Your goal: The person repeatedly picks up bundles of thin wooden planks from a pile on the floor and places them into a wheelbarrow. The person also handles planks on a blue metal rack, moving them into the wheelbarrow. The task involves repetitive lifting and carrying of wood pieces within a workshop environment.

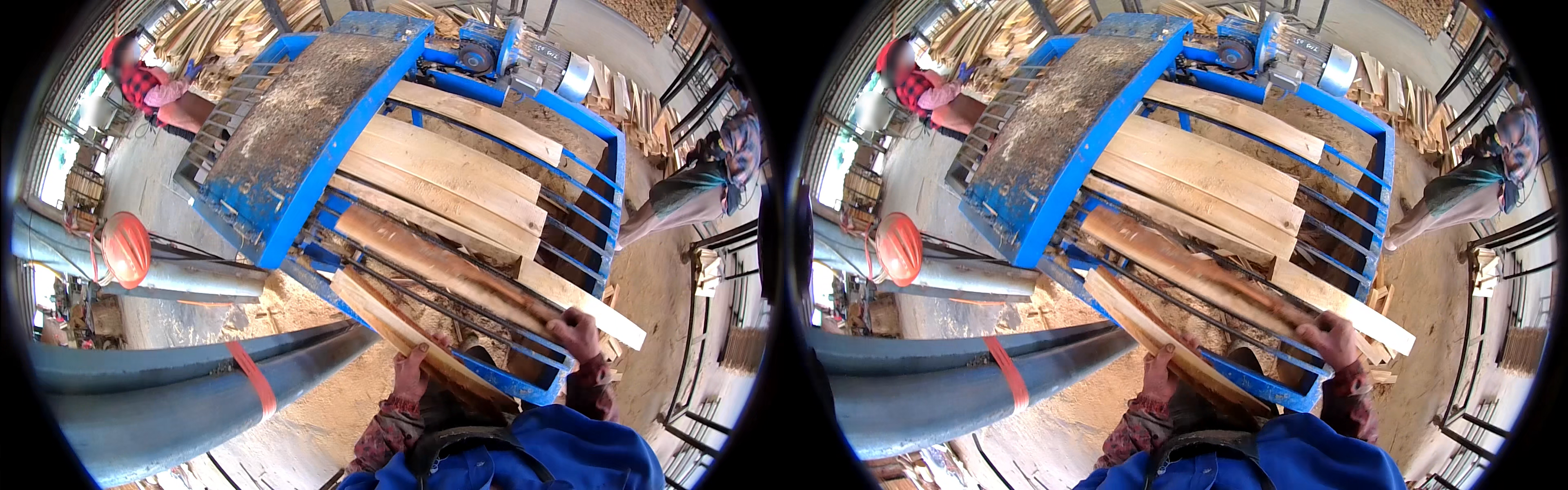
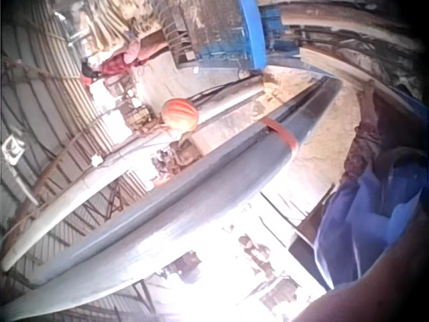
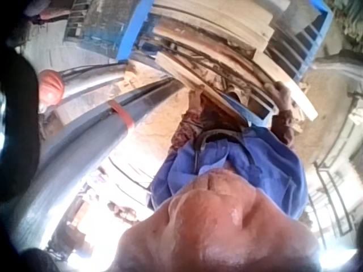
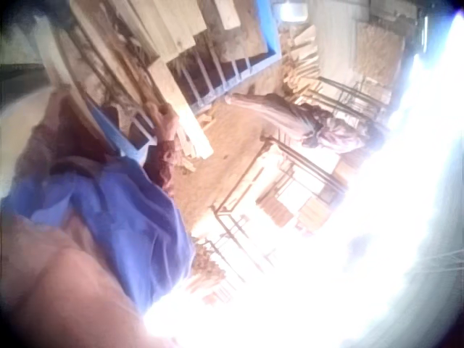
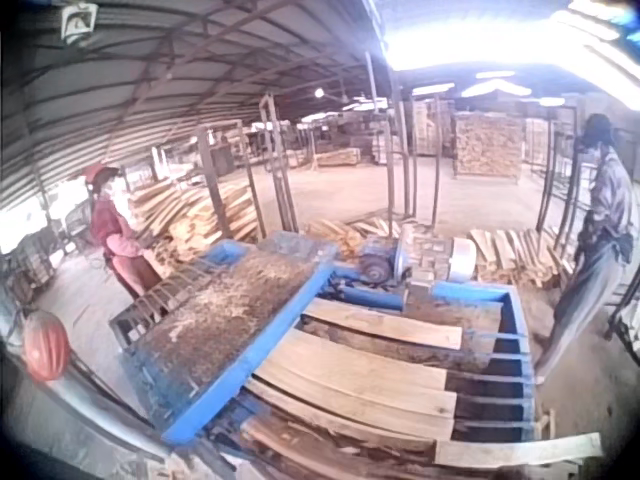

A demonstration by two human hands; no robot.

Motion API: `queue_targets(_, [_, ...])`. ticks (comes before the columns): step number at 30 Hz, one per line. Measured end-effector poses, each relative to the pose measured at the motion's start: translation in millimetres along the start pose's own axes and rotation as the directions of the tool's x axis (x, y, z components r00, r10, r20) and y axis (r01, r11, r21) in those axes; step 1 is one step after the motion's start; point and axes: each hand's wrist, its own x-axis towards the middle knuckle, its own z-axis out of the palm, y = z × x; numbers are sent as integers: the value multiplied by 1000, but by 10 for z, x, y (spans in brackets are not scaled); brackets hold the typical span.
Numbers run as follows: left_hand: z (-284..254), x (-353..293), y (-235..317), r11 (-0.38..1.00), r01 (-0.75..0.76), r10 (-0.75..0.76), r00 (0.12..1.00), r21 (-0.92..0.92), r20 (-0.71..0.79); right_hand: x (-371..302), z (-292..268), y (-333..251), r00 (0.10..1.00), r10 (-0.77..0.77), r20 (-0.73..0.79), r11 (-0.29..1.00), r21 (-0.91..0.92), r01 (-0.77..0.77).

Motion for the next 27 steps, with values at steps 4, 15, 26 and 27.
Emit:
queue_targets(4, [-43, -12, 6, 997, -63, 67, 987, -36, 149, -458, 332, -381, 997, -26, 79, 1000, -8, 27])
queue_targets(15, [-215, -96, -192, 967, -67, 137, 949, -245, 282, -1131, 692, -547, 952, -245, 182, 942, -187, 278])
queue_targets(26, [14, -144, -26, 991, -31, 44, 994, -134, 96, -601, 567, -548, 808, -411, 421, 848, -148, 509])
queue_targets(27, [-12, -133, -31, 991, -31, 45, 994, -132, 101, -368, 556, -582, 824, -463, 326, 827, -176, 534])
